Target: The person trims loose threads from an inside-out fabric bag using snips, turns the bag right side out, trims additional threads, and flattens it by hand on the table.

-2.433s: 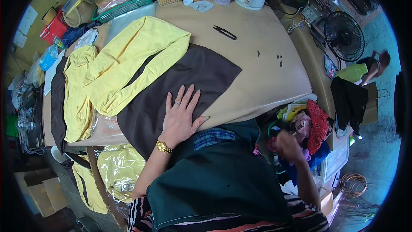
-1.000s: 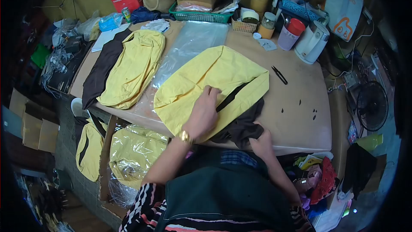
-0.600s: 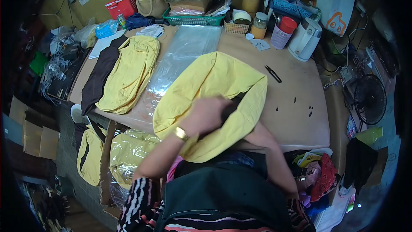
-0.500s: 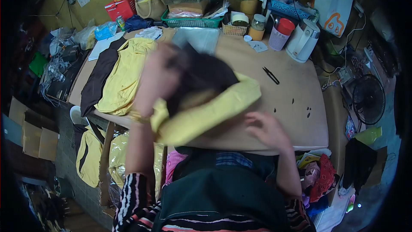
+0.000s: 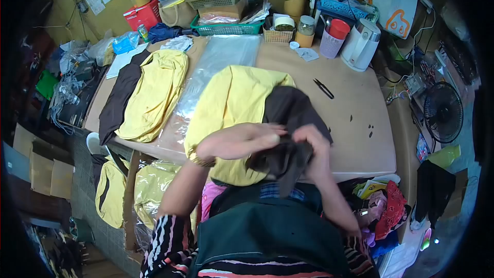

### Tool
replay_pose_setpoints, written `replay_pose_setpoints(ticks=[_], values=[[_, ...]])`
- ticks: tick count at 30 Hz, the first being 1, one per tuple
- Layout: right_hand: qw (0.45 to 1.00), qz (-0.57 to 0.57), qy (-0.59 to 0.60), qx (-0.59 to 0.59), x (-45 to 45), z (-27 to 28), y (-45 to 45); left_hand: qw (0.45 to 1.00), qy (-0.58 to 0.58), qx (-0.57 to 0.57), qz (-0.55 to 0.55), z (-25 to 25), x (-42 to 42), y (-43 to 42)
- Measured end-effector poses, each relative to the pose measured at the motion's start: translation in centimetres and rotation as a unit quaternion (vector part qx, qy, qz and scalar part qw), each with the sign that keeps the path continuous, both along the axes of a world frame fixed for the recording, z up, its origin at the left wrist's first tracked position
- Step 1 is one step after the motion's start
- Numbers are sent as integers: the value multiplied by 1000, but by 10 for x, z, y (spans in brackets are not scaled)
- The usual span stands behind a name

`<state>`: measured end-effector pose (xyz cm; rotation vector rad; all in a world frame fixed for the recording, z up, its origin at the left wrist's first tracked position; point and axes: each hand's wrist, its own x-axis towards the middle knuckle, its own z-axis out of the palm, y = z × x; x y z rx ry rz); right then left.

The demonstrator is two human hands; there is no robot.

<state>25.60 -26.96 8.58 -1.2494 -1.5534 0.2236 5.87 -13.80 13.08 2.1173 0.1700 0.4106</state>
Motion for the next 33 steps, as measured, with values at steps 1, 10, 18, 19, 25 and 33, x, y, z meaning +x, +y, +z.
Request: replay_pose_setpoints(ticks=[1,10,18,19,25,33], values=[[999,-15,32,-19,-2,-18,-13,993,73,-93,14,-5,-14,6],[953,-25,-185,-239,-5,-56,-78,893,212,179,355,-90,13,-25],[969,-155,-128,-145,23,-72,-79,886,215,175,371,-105,-3,-17],[969,-156,-128,-145,21,-75,-78,886,215,175,371,-101,-4,-17],[982,91,166,-1,-18,-30,-25,928,-25,205,312,-18,9,-27],[978,76,-159,-109,-11,-19,73,910,-27,405,89,70,18,-55]])
